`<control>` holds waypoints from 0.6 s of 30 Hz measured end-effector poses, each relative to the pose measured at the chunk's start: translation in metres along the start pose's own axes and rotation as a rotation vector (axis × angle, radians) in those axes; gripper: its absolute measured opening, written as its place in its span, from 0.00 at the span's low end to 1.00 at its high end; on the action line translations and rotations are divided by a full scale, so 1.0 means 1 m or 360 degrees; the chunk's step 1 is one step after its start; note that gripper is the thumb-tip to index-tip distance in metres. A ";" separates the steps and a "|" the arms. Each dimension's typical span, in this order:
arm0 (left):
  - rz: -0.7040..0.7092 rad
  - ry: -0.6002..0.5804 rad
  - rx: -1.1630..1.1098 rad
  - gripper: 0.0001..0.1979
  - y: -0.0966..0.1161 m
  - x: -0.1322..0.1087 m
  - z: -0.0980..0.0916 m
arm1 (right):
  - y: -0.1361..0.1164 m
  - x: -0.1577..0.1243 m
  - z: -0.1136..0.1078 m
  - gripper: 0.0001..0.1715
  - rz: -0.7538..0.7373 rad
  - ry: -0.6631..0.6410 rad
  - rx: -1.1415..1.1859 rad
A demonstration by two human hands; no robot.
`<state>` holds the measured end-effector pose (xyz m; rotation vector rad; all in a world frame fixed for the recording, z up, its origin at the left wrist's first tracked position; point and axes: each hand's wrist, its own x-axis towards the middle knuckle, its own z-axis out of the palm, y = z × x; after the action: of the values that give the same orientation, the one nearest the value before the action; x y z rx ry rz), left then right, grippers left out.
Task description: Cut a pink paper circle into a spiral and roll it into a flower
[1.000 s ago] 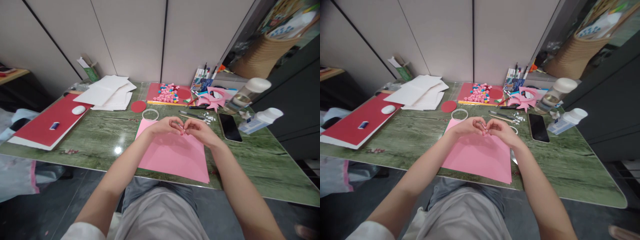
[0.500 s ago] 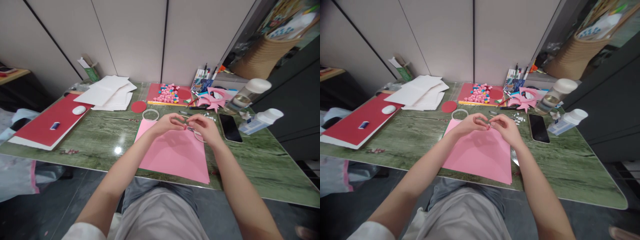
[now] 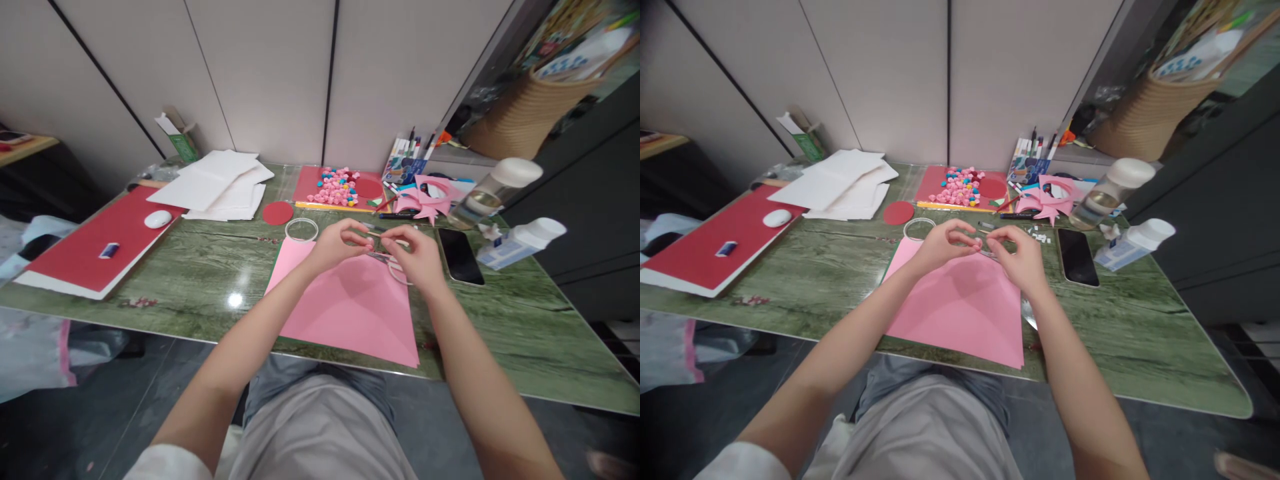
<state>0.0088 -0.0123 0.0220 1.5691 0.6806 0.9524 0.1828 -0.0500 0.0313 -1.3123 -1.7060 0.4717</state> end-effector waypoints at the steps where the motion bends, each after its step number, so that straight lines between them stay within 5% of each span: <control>1: -0.0032 -0.0076 -0.0065 0.19 0.001 0.000 -0.002 | 0.001 0.001 -0.002 0.09 0.0080 -0.0067 0.0143; 6: -0.0140 -0.0351 -0.0272 0.22 0.003 -0.001 -0.009 | 0.000 0.003 -0.005 0.13 0.0314 -0.0488 0.0577; 18: -0.0196 -0.0496 -0.0412 0.20 0.000 -0.001 -0.011 | -0.001 0.001 -0.003 0.11 0.0426 -0.0610 0.0765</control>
<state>-0.0011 -0.0082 0.0225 1.3887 0.4106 0.6566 0.1846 -0.0503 0.0344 -1.1395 -1.5767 1.2727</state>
